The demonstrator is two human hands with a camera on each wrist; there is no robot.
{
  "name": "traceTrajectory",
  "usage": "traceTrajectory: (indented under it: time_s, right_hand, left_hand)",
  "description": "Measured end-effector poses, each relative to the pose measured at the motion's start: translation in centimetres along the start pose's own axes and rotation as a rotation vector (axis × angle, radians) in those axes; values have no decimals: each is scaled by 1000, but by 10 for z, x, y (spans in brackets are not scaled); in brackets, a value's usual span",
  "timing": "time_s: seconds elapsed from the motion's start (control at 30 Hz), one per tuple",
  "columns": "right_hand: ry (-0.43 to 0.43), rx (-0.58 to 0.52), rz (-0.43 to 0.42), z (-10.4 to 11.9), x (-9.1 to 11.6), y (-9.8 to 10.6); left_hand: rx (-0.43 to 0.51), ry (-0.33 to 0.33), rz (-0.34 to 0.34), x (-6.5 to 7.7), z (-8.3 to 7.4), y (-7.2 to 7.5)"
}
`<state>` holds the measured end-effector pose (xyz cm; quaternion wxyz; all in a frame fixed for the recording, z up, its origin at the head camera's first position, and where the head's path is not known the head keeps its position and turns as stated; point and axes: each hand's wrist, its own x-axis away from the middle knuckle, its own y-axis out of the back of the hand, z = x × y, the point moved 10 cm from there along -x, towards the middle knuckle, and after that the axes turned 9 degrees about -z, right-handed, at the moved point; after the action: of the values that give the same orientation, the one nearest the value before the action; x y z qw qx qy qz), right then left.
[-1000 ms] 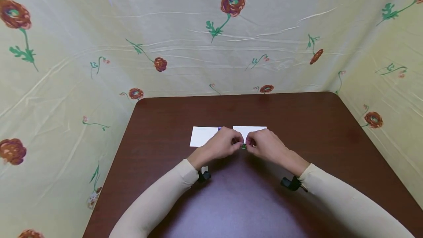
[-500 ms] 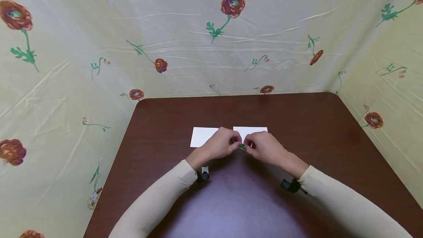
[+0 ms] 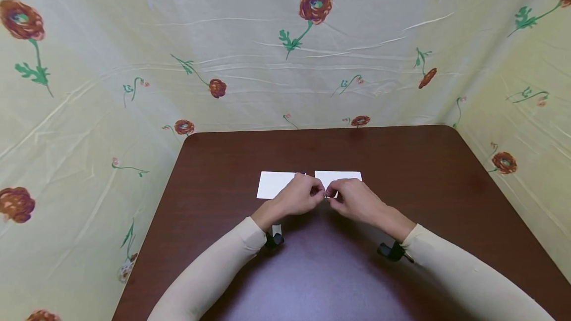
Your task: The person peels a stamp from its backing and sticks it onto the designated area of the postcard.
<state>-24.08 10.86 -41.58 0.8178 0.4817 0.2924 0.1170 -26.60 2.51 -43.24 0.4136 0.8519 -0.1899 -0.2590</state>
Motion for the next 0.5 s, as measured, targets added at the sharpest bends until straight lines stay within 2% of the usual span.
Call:
traceTrajectory:
  time_s: [0.23, 0.5]
  right_hand:
    - [-12, 1, -12, -2, 1, 0]
    - [-25, -6, -6, -2, 1, 0]
  left_hand:
    - [57, 29, 19, 1, 2, -2]
    - [26, 23, 3, 1, 3, -1]
